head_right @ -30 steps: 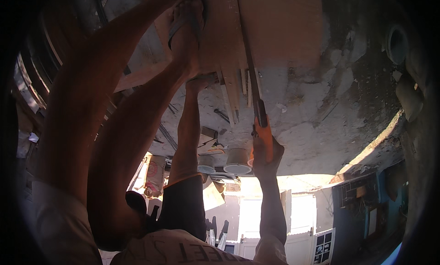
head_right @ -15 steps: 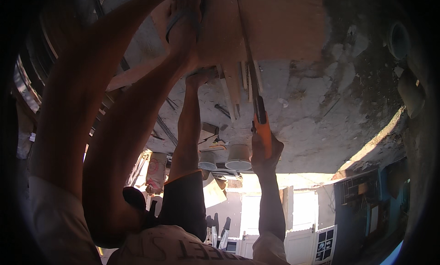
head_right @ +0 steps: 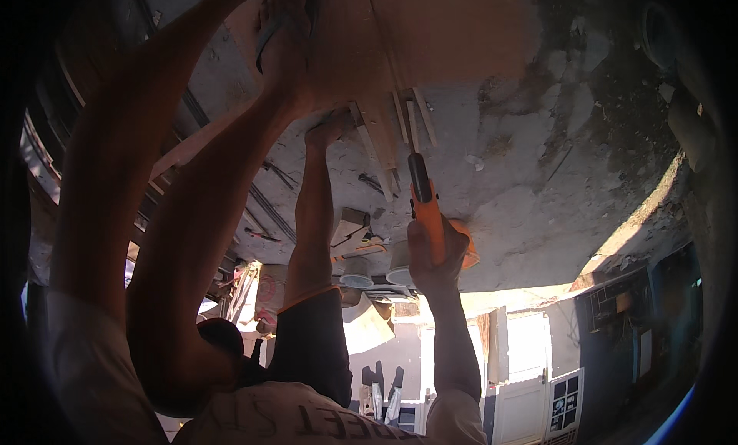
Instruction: The person uses a hand saw to cut a large sheet of plywood into two pieces. After completing the cut, they pick up a hammer and a nail and drive the nail into a small piece of wood on the floor.
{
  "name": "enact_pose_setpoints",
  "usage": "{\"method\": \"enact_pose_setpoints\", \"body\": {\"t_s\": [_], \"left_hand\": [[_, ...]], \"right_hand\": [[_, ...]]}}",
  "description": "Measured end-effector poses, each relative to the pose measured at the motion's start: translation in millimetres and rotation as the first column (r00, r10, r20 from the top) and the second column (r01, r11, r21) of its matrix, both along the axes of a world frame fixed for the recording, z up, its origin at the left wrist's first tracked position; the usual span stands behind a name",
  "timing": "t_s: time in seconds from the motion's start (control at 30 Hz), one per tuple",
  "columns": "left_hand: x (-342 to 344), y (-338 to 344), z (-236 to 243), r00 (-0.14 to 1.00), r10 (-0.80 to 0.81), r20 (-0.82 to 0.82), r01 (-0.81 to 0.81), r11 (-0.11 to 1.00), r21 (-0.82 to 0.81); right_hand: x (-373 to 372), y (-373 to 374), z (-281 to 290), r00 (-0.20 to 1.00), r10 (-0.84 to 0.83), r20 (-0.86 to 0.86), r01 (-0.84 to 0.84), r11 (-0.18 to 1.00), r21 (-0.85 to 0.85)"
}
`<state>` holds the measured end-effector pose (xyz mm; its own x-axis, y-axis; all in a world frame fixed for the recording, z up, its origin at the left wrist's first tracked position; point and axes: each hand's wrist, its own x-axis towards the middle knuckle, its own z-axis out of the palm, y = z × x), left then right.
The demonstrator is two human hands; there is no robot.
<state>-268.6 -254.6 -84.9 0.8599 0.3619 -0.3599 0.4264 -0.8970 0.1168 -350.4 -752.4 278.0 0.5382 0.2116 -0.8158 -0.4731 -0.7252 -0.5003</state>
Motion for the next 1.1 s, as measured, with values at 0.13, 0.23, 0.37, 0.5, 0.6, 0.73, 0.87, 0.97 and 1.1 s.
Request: {"method": "enact_pose_setpoints", "body": {"t_s": [0.13, 0.23, 0.37, 0.5, 0.6, 0.73, 0.87, 0.97, 1.1], "left_hand": [[-0.9, 18.0, -26.1, 0.987, 0.068, 0.142, -0.016, 0.94, -0.341], [19.3, 6.0, -0.9, 0.989, -0.008, 0.148, 0.039, 0.979, -0.202], [-1.5, 22.1, 3.0, 0.965, -0.081, 0.249, 0.061, 0.995, 0.084], [22.2, -20.7, 59.6, 1.0, -0.015, -0.007, 0.013, 0.976, -0.218], [28.5, -29.6, 90.6, 0.993, 0.062, -0.102, -0.087, 0.96, -0.264], [24.1, -24.5, 69.9, 0.992, -0.126, 0.029, 0.127, 0.99, -0.052], [40.5, -11.0, 56.0, 0.988, -0.149, -0.045, 0.145, 0.986, -0.082], [23.7, 1.4, 57.2, 0.995, -0.046, -0.084, 0.033, 0.988, -0.149], [31.0, -27.6, 85.0, 0.997, -0.08, -0.023, 0.076, 0.988, -0.132]], "right_hand": [[-31.3, -42.1, 92.3, 0.988, 0.15, 0.039, -0.147, 0.986, -0.078], [-11.7, -3.5, 52.6, 0.988, 0.069, 0.134, -0.064, 0.997, -0.047], [41.5, 79.5, -39.3, 0.997, -0.01, 0.077, 0.005, 0.998, 0.067], [12.3, 55.4, 2.3, 0.994, 0.006, 0.106, -0.007, 1.0, 0.006], [-13.6, 4.9, 77.9, 0.97, 0.139, 0.202, -0.147, 0.989, 0.024], [-8.1, 6.7, 46.6, 0.961, 0.092, 0.261, -0.114, 0.991, 0.073], [10.1, 47.6, -33.6, 0.985, 0.028, 0.168, -0.025, 1.0, -0.019], [3.5, 32.1, 14.3, 0.999, -0.027, -0.017, 0.027, 1.0, 0.005], [-47.6, -17.1, 99.3, 0.977, 0.072, 0.202, -0.075, 0.997, 0.006]]}}
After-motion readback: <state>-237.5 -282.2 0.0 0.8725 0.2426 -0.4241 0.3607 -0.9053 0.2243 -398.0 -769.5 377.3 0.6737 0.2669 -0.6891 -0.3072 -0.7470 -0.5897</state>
